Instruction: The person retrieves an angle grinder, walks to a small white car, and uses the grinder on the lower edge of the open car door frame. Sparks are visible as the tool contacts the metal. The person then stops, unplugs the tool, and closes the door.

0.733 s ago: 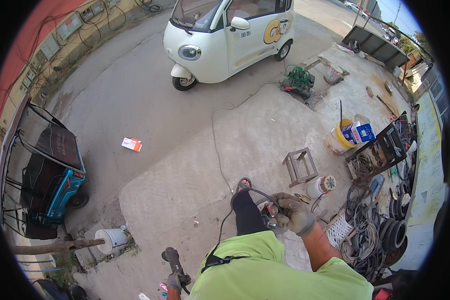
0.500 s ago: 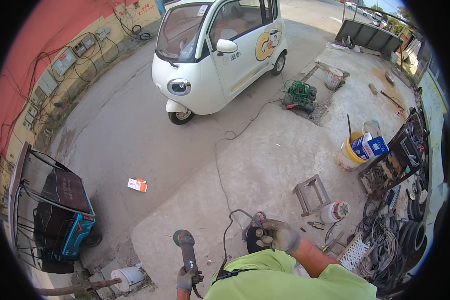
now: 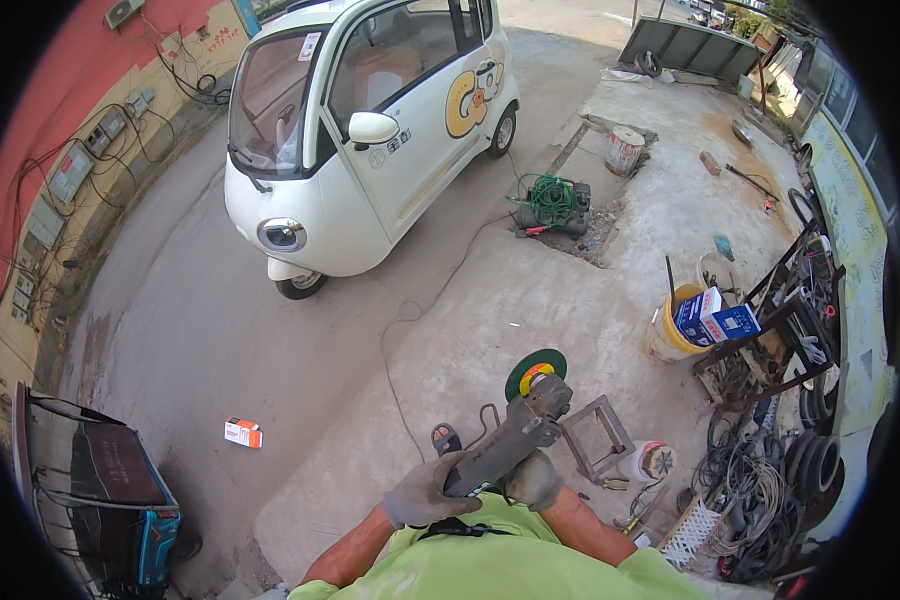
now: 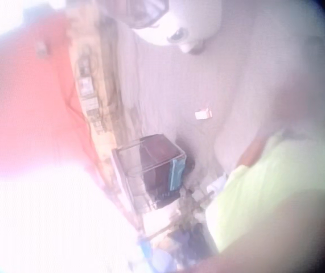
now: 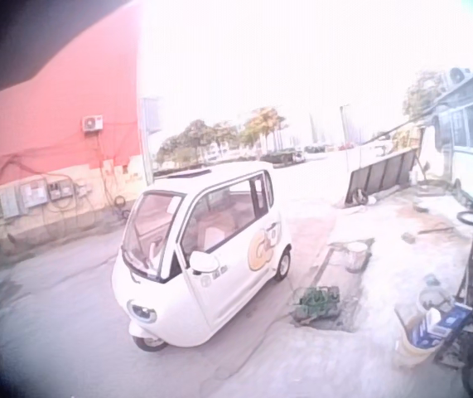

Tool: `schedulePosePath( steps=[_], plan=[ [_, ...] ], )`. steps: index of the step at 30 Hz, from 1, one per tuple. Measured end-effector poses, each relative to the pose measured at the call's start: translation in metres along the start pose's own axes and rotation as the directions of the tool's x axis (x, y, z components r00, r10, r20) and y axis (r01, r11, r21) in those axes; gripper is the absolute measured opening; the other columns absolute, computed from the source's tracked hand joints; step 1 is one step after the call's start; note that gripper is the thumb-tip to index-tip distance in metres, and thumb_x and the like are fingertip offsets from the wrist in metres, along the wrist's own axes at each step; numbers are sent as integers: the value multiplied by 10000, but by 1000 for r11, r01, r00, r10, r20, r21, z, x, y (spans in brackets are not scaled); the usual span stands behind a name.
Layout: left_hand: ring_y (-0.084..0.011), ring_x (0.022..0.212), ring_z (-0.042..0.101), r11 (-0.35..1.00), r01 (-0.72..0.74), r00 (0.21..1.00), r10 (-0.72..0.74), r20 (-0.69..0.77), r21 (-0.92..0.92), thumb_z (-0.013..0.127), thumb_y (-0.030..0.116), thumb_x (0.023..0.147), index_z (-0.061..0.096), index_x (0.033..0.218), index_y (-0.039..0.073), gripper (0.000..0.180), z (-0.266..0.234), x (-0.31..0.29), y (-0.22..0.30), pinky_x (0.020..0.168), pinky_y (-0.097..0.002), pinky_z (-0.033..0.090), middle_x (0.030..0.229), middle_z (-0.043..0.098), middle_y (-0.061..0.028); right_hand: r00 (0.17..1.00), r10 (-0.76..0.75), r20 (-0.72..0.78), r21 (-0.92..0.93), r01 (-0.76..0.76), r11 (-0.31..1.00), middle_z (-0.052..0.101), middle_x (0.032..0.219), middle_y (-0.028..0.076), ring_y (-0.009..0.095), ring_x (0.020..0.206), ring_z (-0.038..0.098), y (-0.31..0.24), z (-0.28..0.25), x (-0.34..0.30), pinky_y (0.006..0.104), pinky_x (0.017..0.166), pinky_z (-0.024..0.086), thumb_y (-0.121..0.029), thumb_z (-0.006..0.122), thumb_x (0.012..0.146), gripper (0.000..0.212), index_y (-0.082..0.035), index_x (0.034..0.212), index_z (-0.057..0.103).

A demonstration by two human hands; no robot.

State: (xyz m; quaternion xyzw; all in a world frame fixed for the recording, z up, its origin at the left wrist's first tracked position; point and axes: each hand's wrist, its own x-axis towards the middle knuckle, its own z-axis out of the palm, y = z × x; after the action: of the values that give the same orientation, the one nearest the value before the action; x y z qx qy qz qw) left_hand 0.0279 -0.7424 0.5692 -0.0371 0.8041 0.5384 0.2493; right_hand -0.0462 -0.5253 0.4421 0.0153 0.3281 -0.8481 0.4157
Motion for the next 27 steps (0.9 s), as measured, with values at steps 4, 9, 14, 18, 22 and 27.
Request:
schedulePosePath(
  steps=[4,9,14,18,22,27],
  plan=[
    [-248,1021,689,995,-95,959,80,272,40,822,344,827,526,1457,24,767,-31,93,30,930,-368,533,1144,692,-158,993,-118,-11,333,115,936,687,1158,95,252,988,626,-46,-26,47,432,925,514,-181,561,1062,339,-36,1368,577],
    [-243,962,680,968,-193,855,86,511,159,794,331,848,521,1449,27,727,-95,207,41,881,-363,538,1085,681,-150,942,-302,148,761,87,643,743,1086,18,215,1032,620,-76,-72,140,470,1004,439,-194,528,1083,318,-120,1355,675],
    [-257,1058,662,934,-343,816,244,524,99,784,334,871,483,1491,12,761,-127,297,49,934,-369,521,1165,675,-171,891,-454,29,818,239,523,737,1134,-16,170,1058,627,-116,-98,186,454,1116,364,-277,497,1079,378,-120,1371,679],
    [-279,1253,620,917,-400,762,328,559,7,789,356,913,442,1557,10,809,-151,367,59,1092,-366,472,1343,642,-204,840,-533,-98,764,407,501,729,1089,-40,146,1008,638,-171,-106,212,417,1094,391,-329,520,1044,422,-79,1346,675],
    [-242,1236,632,982,-181,800,179,573,-55,772,295,946,495,1522,-8,707,-189,439,54,1077,-356,489,1355,653,-170,870,-482,-106,855,327,402,691,946,-54,145,923,645,-240,-138,250,423,1055,421,-260,466,1044,370,-92,1269,707],
    [-165,1135,679,997,27,891,11,454,-77,727,188,992,523,1505,-7,585,-228,536,48,1025,-319,530,1258,723,-117,884,-467,-31,832,281,478,661,886,-25,184,873,660,-337,-193,330,432,1034,442,-250,447,1056,357,-83,1251,694]
  ],
)
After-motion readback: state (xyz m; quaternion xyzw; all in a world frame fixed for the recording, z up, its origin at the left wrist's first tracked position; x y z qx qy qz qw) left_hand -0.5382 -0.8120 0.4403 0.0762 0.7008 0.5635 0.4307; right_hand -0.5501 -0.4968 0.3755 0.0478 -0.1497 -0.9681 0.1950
